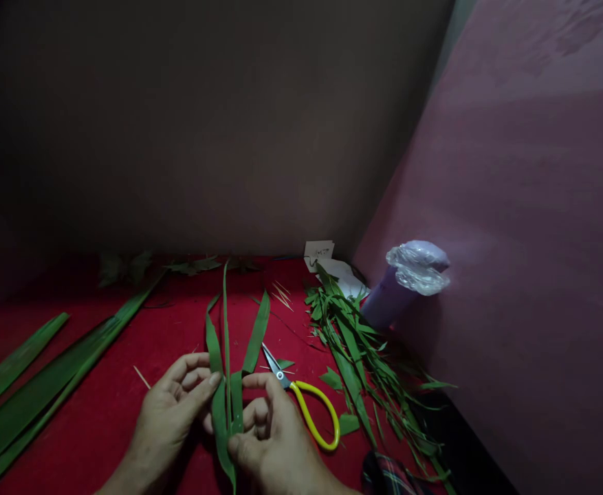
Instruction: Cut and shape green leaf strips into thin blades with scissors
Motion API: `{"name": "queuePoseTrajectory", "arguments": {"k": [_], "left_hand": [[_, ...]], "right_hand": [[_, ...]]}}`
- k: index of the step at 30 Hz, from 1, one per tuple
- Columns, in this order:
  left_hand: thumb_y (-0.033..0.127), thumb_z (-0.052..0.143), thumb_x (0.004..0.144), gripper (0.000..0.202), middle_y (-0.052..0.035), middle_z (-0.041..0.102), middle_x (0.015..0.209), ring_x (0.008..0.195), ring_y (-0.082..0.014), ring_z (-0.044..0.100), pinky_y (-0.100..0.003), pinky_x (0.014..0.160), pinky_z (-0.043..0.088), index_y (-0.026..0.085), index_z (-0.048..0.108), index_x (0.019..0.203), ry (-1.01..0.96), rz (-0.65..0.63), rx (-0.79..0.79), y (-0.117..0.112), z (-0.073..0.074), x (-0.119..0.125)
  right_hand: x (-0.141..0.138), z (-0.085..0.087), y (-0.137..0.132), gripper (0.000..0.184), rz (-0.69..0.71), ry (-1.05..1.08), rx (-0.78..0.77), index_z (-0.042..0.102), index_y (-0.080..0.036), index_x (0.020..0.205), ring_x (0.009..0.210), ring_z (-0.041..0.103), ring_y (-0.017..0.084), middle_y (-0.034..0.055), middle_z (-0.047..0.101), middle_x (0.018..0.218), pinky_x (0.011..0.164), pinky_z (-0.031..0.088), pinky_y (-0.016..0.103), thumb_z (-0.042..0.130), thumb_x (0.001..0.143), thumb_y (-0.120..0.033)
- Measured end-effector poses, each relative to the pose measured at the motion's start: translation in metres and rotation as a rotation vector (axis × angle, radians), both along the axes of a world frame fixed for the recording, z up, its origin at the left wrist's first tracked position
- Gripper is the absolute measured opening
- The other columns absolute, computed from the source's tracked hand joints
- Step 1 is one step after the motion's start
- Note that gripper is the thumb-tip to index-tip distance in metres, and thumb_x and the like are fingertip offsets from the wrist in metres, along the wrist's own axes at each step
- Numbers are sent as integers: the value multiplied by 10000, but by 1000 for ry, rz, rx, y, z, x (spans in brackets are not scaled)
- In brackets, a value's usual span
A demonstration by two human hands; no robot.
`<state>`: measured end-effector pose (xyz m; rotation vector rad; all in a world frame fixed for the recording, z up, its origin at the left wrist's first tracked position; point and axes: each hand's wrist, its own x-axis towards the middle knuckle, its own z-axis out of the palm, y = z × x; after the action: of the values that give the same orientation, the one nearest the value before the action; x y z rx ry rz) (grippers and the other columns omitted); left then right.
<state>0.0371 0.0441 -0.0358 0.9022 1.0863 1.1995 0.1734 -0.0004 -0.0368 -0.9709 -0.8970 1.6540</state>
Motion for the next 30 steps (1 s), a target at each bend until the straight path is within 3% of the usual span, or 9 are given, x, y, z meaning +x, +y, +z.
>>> {"name": "queuePoseTrajectory", "arguments": {"k": [9, 13, 16, 24, 30], "left_hand": [[380, 629, 713, 325, 45, 552, 542, 391, -97, 492, -207, 377, 384, 183, 503, 939, 3, -166, -23, -7, 16, -3], [320, 677, 678, 293, -11, 622, 654, 525, -117, 558, -213, 474, 427, 172, 548, 897, -57, -291, 27, -7, 15, -2], [332, 682, 671, 271, -20, 622, 644, 524, -118, 552, -213, 471, 422, 166, 562, 850, -82, -347, 20, -6, 11, -1], [354, 614, 739, 242, 11, 570, 597, 440, -82, 484, -194, 417, 378, 174, 539, 882, -54, -348, 8, -7, 8, -3], [354, 593, 755, 215, 36, 531, 568, 435, -92, 485, -203, 404, 395, 185, 511, 860, -6, -314, 26, -8, 5, -5]], "right_hand": [[-2, -3, 5, 602, -58, 39, -18, 410, -192, 1018, 508, 509, 79, -82, 552, 601, 517, 356, 211, 796, 563, -269], [0, 1, 6, 587, -67, 43, 3, 412, -190, 1009, 513, 512, 80, -85, 538, 606, 522, 371, 217, 796, 579, -301], [1, 0, 6, 558, -83, 38, 24, 410, -193, 1027, 524, 531, 88, -77, 549, 618, 529, 393, 224, 777, 617, -289], [1, -3, 7, 540, -101, 55, 64, 388, -195, 1032, 532, 596, 129, -56, 582, 624, 504, 436, 240, 758, 650, -283], [1, 0, 5, 440, -111, 12, 69, 390, -182, 1041, 520, 564, 89, -69, 560, 607, 512, 422, 212, 689, 746, -315]]}}
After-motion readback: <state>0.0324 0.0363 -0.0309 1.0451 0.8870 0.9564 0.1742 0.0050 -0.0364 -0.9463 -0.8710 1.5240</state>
